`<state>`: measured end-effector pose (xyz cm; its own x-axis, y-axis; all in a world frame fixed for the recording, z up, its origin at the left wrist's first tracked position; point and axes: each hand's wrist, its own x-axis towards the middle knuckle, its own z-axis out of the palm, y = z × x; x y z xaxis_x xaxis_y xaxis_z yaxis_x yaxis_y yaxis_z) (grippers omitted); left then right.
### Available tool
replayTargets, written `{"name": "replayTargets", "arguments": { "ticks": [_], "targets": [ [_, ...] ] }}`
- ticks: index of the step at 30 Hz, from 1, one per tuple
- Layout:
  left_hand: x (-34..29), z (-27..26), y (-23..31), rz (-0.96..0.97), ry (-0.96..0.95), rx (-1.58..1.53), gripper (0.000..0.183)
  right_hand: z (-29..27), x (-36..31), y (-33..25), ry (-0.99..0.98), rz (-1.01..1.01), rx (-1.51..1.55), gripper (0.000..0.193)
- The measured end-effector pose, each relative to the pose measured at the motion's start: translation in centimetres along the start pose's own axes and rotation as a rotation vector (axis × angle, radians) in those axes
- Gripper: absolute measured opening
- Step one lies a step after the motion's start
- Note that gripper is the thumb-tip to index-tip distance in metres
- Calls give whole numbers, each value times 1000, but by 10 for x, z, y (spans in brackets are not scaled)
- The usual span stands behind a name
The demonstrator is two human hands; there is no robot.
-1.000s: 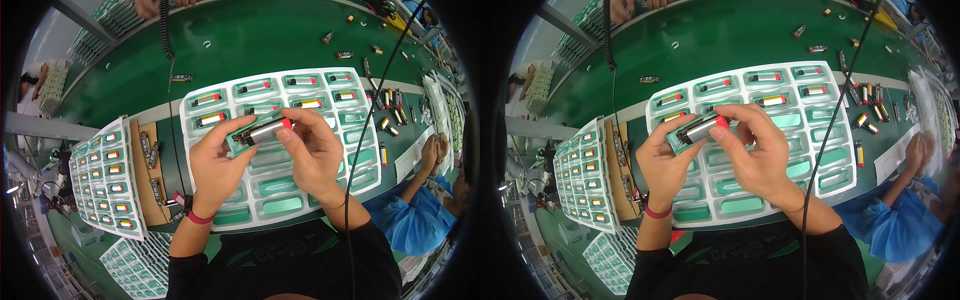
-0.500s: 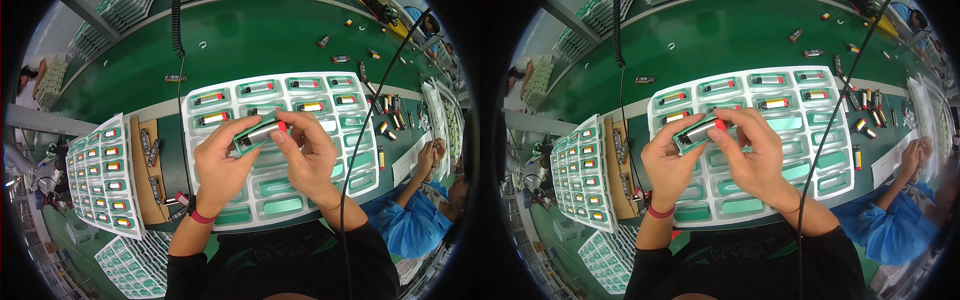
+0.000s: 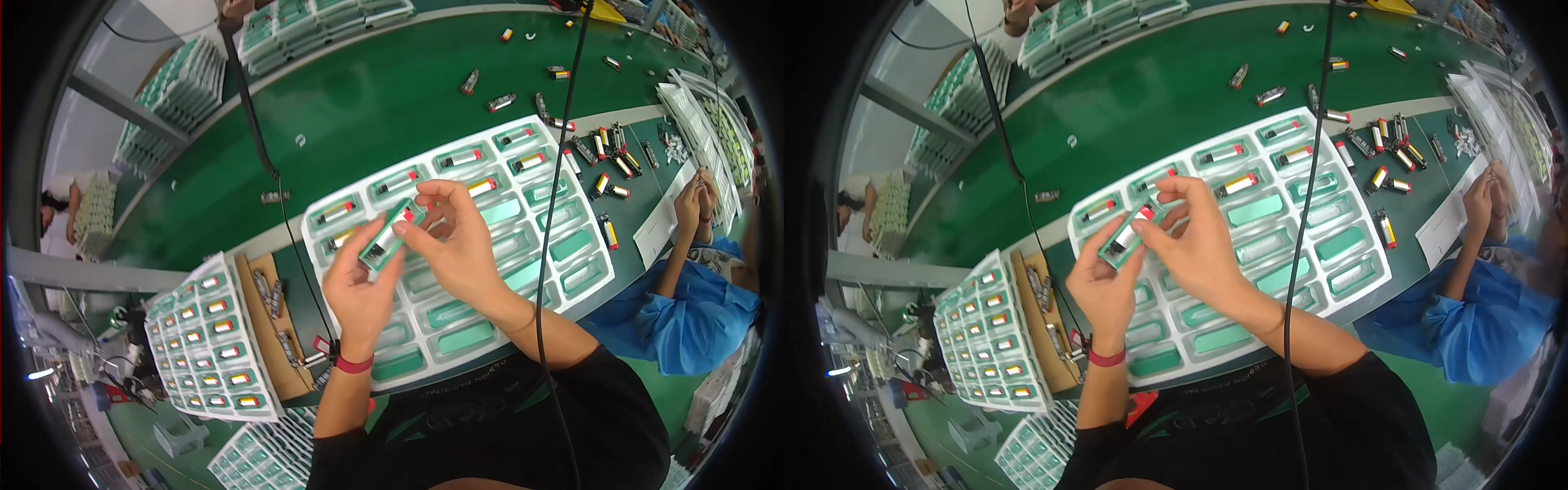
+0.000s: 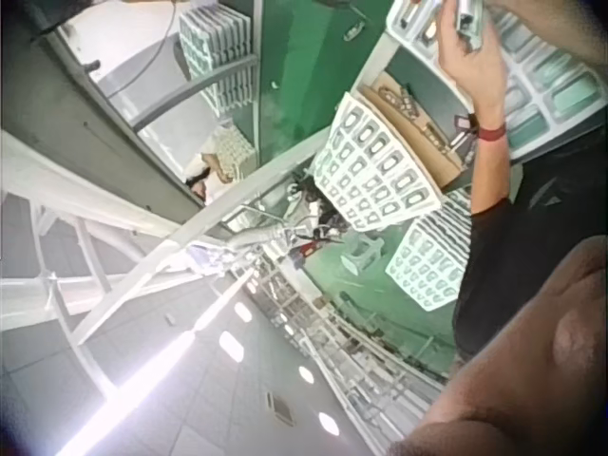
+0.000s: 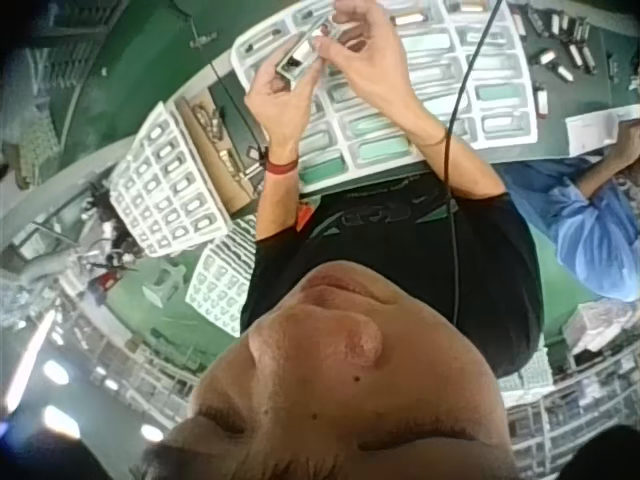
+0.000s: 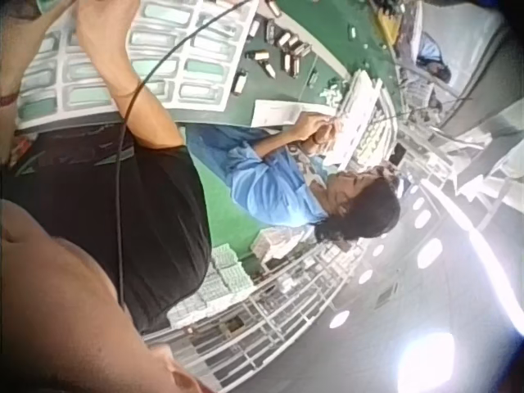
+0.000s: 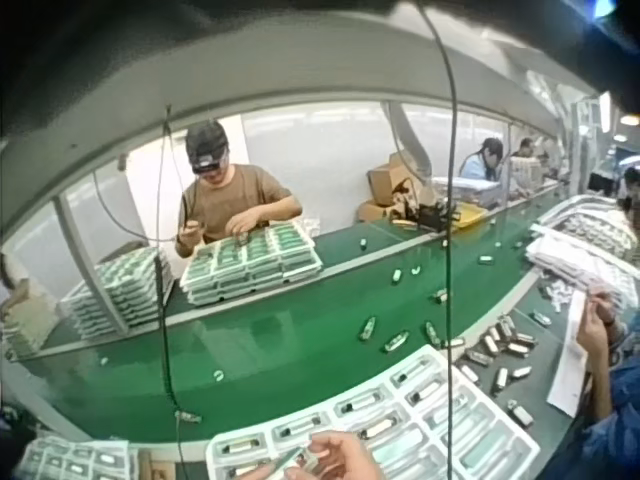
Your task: Manually assembling electronic components into green plastic housings and placing them into sorting trays.
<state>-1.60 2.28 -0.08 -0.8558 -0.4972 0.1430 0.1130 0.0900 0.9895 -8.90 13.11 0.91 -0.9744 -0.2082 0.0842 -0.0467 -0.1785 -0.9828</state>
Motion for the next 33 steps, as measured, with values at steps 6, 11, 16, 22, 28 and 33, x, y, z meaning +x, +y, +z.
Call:
{"name": "replayTargets", "arguments": {
  "ticks": [6, 11, 16, 22, 28, 33],
  "targets": [
    [-3, -22, -3, -55, -164, -79, 34, -42, 15, -6, -577, -100, -416, 33],
    [-11, -45, 9, -173, -450, 341, 32, -46, 13, -34, -792, 11, -586, 25],
    [-28, -48, 14, 20, -443, 466, 27, -42, -2, -23, -845, 42, -632, 24],
    [-37, -64, 22, -61, -480, 517, 29, -37, -4, -17, -1024, -141, -681, 26],
    [-47, -70, 32, 52, -408, 569, 32, -33, -13, -19, -1064, -458, -685, 28],
    [-79, -80, 31, -5, -308, 599, 34, -19, -57, 8, -843, -458, -575, 25]
  ]
}}
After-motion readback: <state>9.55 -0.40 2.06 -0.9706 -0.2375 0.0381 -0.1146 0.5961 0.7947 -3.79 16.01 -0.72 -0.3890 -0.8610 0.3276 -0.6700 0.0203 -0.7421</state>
